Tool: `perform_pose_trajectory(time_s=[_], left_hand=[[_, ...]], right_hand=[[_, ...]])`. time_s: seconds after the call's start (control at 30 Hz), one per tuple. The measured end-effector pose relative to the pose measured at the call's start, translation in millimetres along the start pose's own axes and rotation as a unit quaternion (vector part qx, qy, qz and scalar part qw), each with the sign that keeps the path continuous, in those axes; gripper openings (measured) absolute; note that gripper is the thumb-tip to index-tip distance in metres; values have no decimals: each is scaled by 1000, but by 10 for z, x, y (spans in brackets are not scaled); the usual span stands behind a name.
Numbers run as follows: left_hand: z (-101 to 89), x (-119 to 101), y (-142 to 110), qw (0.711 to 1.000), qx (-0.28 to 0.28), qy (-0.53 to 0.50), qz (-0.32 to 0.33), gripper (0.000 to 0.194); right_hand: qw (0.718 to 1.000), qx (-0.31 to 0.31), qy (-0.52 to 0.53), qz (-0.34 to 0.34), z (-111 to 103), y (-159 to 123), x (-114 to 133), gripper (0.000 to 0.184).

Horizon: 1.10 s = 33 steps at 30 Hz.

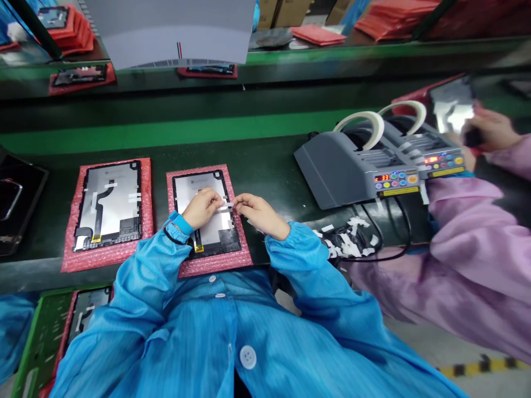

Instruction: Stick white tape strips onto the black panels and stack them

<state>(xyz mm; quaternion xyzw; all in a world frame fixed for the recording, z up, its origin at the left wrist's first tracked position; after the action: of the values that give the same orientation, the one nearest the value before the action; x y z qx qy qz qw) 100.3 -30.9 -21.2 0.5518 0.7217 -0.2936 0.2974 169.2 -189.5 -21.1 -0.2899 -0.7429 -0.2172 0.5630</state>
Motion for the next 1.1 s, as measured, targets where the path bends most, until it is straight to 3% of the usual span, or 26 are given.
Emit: perform_pose_trajectory(time_s=[0.17, 0.4, 0.57, 0.73, 1.1], left_hand=[[5, 11, 3, 1000, -4, -12, -10, 15], [16, 4, 5, 999, 8, -2, -37, 15], [101, 0, 49, 991, -32, 97, -87, 14], [182, -55, 46, 970, -44, 186, -149, 15], [205, -45, 30, 967, -36, 208, -145, 14]], right_hand=[[998, -65, 20, 5, -45, 21, -69, 13], [995, -44, -72, -52, 39, 113, -121, 6], [976, -53, -189, -94, 87, 170, -174, 11], [952, -48, -286, -98, 127, 180, -239, 13], [931, -24, -356, -82, 177, 147, -245, 14]])
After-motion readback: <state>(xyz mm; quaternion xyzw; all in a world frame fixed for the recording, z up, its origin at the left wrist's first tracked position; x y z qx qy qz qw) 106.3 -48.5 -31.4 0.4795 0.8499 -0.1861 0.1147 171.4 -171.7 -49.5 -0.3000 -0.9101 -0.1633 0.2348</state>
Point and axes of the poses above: each hand's wrist, its own y-axis towards the middle knuckle, its own z-axis out of the palm, x = y × z, the point moved 1 cm from there along y, towards the middle knuckle, and after that the axes turned 10 degrees about -z, right-handed, at the moved point
